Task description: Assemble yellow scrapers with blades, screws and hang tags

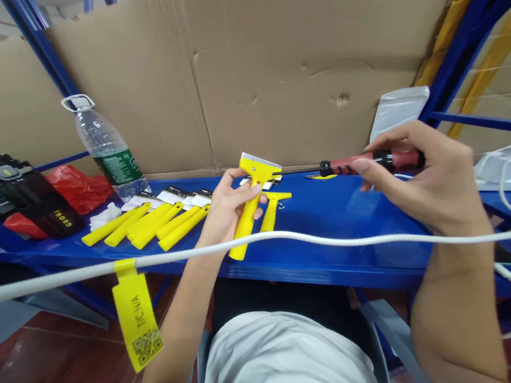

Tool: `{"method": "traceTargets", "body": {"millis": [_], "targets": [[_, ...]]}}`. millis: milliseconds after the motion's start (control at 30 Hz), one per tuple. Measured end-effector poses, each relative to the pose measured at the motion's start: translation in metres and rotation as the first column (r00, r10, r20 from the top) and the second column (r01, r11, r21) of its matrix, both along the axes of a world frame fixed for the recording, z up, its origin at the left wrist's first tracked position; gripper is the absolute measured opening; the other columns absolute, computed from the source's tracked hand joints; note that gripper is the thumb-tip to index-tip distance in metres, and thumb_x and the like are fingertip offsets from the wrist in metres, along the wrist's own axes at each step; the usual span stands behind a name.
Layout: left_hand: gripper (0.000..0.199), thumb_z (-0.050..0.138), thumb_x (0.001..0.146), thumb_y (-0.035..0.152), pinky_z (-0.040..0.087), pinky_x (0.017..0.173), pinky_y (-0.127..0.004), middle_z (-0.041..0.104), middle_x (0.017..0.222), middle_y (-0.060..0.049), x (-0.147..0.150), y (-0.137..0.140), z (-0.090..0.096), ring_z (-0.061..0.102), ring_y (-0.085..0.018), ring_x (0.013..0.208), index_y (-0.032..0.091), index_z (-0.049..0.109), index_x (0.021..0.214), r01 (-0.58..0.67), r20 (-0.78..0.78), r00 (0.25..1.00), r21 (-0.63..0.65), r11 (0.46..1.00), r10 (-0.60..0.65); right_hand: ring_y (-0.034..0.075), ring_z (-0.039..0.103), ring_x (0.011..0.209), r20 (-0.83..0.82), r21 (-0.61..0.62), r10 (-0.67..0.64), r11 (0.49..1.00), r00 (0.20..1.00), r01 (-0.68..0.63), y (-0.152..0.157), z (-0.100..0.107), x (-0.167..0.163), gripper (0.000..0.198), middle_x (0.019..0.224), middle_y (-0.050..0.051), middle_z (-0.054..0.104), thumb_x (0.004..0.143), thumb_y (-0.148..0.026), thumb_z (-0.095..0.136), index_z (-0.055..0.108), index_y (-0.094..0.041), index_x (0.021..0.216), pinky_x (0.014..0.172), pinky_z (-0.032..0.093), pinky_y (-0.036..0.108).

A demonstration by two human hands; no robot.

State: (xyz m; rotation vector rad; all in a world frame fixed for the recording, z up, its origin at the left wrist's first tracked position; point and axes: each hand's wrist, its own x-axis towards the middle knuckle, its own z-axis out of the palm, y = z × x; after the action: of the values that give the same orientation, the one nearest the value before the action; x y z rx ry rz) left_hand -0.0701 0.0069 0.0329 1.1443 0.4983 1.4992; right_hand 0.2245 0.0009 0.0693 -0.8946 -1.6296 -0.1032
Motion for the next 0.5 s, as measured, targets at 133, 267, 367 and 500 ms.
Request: {"method": "traceTargets", "body": {"millis": [133, 267, 367, 500], "targets": [[0.053, 0.097, 0.076, 0.015, 0.047, 0.05, -0.019, 0.074, 0.097, -0.003, -0.0011, 0.0011, -0.0007, 0.071, -0.014, 0.074, 0.023, 0.058, 0.111, -0.015, -0.02, 1.0, -0.001, 1.0, 0.015, 0.019, 0.077, 0.082, 0.09, 0.088, 0.018, 0.996, 0.996, -0.026, 0.0033, -0.0029, 0.0033, 0.043, 0.105, 0.002, 0.081, 0.077, -0.04, 0.096, 0.073, -0.027, 0.11, 0.072, 0.064, 0.032], [0.053, 0.097, 0.078, 0.017, 0.047, 0.051, -0.02, 0.075, 0.099, -0.004, -0.0018, 0.0018, -0.0014, 0.071, -0.014, 0.074, 0.023, 0.057, 0.112, -0.013, -0.04, 0.999, 0.002, 1.0, 0.014, 0.022, 0.078, 0.093, 0.137, 0.108, 0.107, 0.987, 0.985, -0.122, 0.0046, -0.0048, 0.0061, 0.045, 0.113, 0.003, 0.081, 0.079, -0.035, 0.095, 0.071, -0.028, 0.116, 0.076, 0.065, 0.034], [0.054, 0.097, 0.078, 0.017, 0.048, 0.051, -0.02, 0.075, 0.099, -0.004, -0.0014, 0.0013, -0.0016, 0.071, -0.014, 0.074, 0.023, 0.056, 0.113, -0.021, -0.045, 0.999, 0.01, 1.0, 0.022, 0.021, 0.077, 0.09, 0.167, 0.095, 0.139, 0.983, 0.976, -0.157, 0.0022, -0.0032, 0.0041, 0.036, 0.105, 0.003, 0.08, 0.082, -0.032, 0.094, 0.075, -0.026, 0.112, 0.075, 0.063, 0.033], [0.054, 0.097, 0.078, 0.017, 0.047, 0.05, -0.02, 0.076, 0.102, -0.005, -0.0007, 0.0, -0.0011, 0.071, -0.013, 0.073, 0.023, 0.056, 0.112, -0.035, -0.043, 0.998, 0.011, 0.999, 0.035, 0.023, 0.076, 0.088, 0.197, 0.143, 0.182, 0.967, 0.963, -0.212, -0.0011, -0.0004, -0.0002, 0.029, 0.1, 0.004, 0.081, 0.084, -0.029, 0.095, 0.08, -0.026, 0.109, 0.073, 0.059, 0.036]]}}
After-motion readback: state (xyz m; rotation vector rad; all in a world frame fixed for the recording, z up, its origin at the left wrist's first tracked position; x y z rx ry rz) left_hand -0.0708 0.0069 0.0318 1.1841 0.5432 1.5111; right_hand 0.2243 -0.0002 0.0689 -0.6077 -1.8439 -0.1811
